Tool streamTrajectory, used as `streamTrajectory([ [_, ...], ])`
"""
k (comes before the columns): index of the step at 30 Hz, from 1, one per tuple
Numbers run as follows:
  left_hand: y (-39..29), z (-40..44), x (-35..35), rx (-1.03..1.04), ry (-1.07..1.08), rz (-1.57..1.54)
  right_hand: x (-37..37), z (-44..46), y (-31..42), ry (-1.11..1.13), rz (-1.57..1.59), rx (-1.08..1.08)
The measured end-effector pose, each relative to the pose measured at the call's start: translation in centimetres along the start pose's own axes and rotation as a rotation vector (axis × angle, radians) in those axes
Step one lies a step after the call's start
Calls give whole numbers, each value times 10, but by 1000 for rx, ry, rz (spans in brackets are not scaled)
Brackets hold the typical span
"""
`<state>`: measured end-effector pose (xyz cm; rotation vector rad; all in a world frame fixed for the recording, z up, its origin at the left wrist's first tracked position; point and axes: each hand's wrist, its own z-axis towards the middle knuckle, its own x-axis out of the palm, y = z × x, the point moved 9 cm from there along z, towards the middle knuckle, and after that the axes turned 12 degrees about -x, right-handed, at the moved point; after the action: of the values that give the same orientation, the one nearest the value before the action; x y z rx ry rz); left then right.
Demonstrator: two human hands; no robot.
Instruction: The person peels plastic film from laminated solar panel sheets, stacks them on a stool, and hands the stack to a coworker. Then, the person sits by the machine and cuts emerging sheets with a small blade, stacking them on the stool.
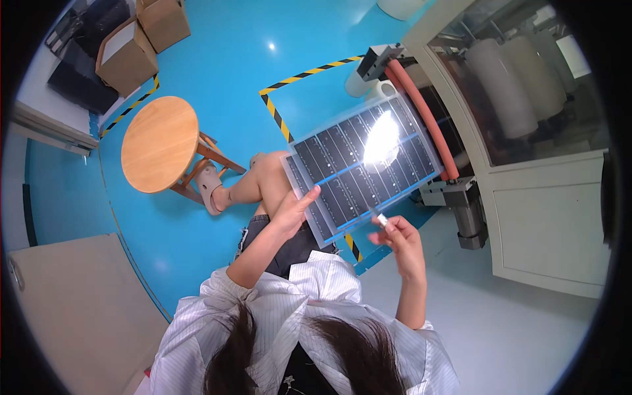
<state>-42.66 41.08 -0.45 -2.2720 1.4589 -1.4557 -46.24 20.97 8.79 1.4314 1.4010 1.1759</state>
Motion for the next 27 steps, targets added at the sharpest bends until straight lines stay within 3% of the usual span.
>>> streamTrajectory([
  [1, -1, 0, 0, 12, -2, -7, 1, 2, 1, 78, -195, 48],
  [3, -6, -2, 1, 89, -11, 45, 8, 15, 13, 101, -264, 43],
  [5, -7, -4, 4, 113, 18, 16, 14, 39, 65, -26, -688, -371],
  [6, -10, -8, 4, 142, 0, 58, 26, 50, 84, -40, -790, -441],
  [9, -13, -14, 1, 159, 0, 71, 77, 89, 116, 100, -964, -917],
  [17, -22, -39, -6, 214, -64, 161, 186, 130, 87, 536, -1279, -1137],
  [21, -26, -48, -10, 241, -50, 155, 175, 141, 88, 457, -1608, -1233],
  [27, -34, -65, -19, 301, -112, 219, 65, 207, 124, 200, -1879, -1145],
])
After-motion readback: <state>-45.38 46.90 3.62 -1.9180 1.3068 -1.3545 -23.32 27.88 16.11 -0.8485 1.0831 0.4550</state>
